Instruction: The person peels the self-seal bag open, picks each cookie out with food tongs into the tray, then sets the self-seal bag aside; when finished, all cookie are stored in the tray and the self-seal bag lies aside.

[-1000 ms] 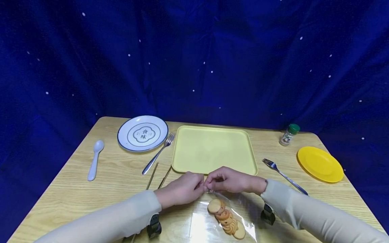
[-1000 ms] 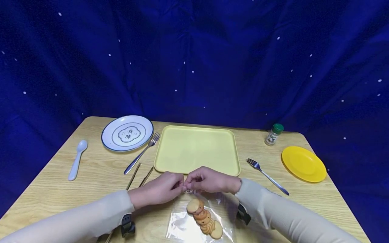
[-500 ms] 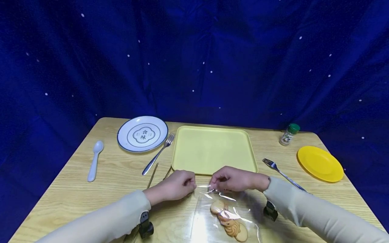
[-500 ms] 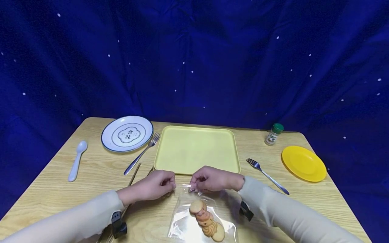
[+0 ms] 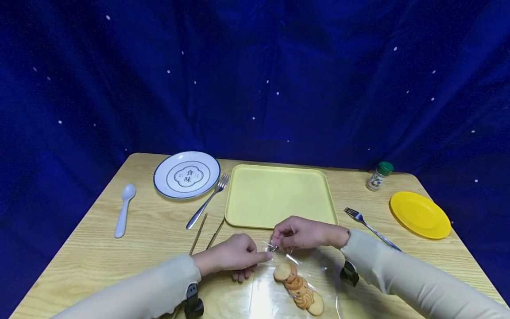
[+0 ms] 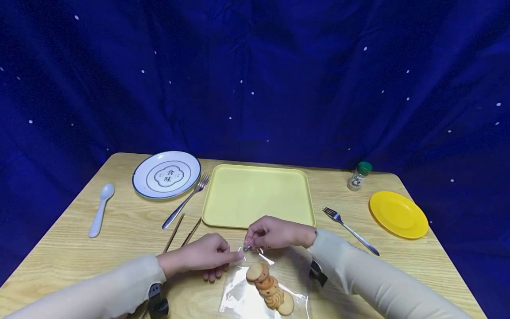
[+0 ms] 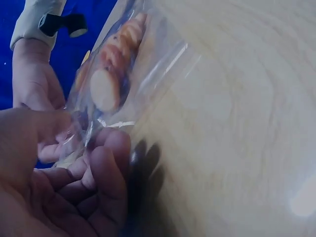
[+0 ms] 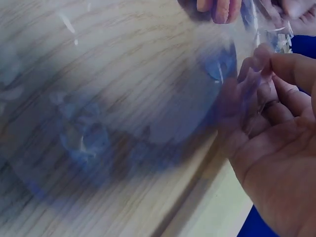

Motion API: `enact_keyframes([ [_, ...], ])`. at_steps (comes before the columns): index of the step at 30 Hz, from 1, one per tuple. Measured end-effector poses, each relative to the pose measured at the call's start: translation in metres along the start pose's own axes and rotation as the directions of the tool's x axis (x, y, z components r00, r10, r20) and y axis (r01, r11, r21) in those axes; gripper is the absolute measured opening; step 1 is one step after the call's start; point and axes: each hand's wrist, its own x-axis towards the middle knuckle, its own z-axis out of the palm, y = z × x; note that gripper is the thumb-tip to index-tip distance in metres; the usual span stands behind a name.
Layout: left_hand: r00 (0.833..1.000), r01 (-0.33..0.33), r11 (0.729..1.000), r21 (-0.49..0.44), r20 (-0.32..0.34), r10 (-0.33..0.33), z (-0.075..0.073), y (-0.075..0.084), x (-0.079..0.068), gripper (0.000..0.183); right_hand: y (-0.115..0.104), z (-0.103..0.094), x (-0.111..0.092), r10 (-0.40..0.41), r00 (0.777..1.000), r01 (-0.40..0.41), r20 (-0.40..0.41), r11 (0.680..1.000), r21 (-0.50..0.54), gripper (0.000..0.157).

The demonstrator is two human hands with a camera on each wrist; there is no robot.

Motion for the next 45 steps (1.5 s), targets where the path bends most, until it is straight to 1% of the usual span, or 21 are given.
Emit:
enact_keyframes([
  [2, 1.0, 0.004, 1.0, -0.014, 0.014, -0.004, 0.003, -0.001, 0.001, 0.049, 0.0, 0.0, 0.0, -0.006, 1.0, 0.006, 0.009, 1.0, 0.015, 0.017],
  [5, 1.0, 0.009, 0.999, -0.036, 0.017, -0.008, 0.005, -0.002, 0.002, 0.041, -0.002, 0.001, -0.001, -0.008, 1.0, 0.008, 0.014, 1.0, 0.022, 0.017],
  [8, 1.0, 0.006, 0.999, -0.035, 0.015, -0.005, 0.006, -0.001, 0.002, 0.034, -0.004, 0.0, -0.004, 0.02, 0.999, -0.02, 0.028, 1.0, 0.004, 0.016],
  [12, 1.0, -0.011, 1.0, -0.029, 0.023, 0.012, 0.006, 0.0, 0.001, 0.029, -0.005, -0.003, -0.01, 0.064, 0.997, -0.062, 0.054, 0.997, -0.036, 0.013],
  [14, 0.999, -0.019, 0.999, -0.04, 0.033, 0.021, 0.006, -0.001, 0.001, 0.027, -0.004, -0.004, -0.011, 0.076, 0.995, -0.073, 0.066, 0.996, -0.044, 0.013],
  [17, 0.998, -0.021, 0.998, -0.063, 0.055, 0.025, 0.003, -0.003, -0.002, 0.026, -0.001, -0.005, -0.012, 0.068, 0.995, -0.064, 0.072, 0.997, -0.052, 0.013],
  [23, 0.998, -0.001, 0.998, -0.057, 0.067, 0.005, -0.006, -0.01, -0.008, 0.028, 0.006, -0.007, -0.013, 0.034, 0.997, -0.029, 0.07, 0.997, -0.075, 0.014],
  [25, 0.998, 0.012, 0.998, -0.06, 0.065, -0.008, -0.008, -0.011, -0.009, 0.032, 0.006, -0.007, -0.013, 0.017, 0.997, -0.013, 0.069, 0.997, -0.071, 0.015],
  [28, 0.996, 0.056, 0.995, -0.08, 0.074, -0.05, -0.006, -0.01, -0.011, 0.043, 0.006, -0.007, -0.013, -0.004, 0.998, 0.008, 0.062, 0.998, -0.067, 0.015],
  [31, 0.992, 0.092, 0.993, -0.074, 0.097, -0.085, 0.0, -0.007, -0.012, 0.052, 0.006, -0.006, -0.011, -0.016, 0.998, 0.019, 0.055, 0.998, -0.059, 0.014],
  [34, 0.991, 0.088, 0.995, -0.05, 0.107, -0.083, 0.006, -0.005, -0.013, 0.045, 0.004, -0.004, -0.011, -0.009, 0.999, 0.01, 0.052, 1.0, -0.025, 0.014],
  [37, 0.993, 0.076, 0.996, -0.041, 0.09, -0.072, 0.009, -0.005, -0.013, 0.033, 0.003, -0.004, -0.013, 0.015, 0.999, -0.016, 0.05, 1.0, 0.019, 0.016],
  [40, 0.994, 0.076, 0.996, -0.036, 0.082, -0.073, 0.008, -0.006, -0.013, 0.027, 0.003, -0.006, -0.018, 0.039, 0.998, -0.04, 0.045, 0.999, 0.018, 0.016],
  [43, 0.993, 0.07, 0.997, -0.038, 0.096, -0.066, 0.007, -0.008, -0.014, 0.025, 0.004, -0.01, -0.025, 0.064, 0.996, -0.063, 0.058, 0.998, -0.01, 0.012],
  [45, 0.993, 0.06, 0.997, -0.044, 0.109, -0.055, 0.006, -0.009, -0.014, 0.025, 0.006, -0.012, -0.029, 0.078, 0.994, -0.078, 0.076, 0.997, -0.01, 0.011],
])
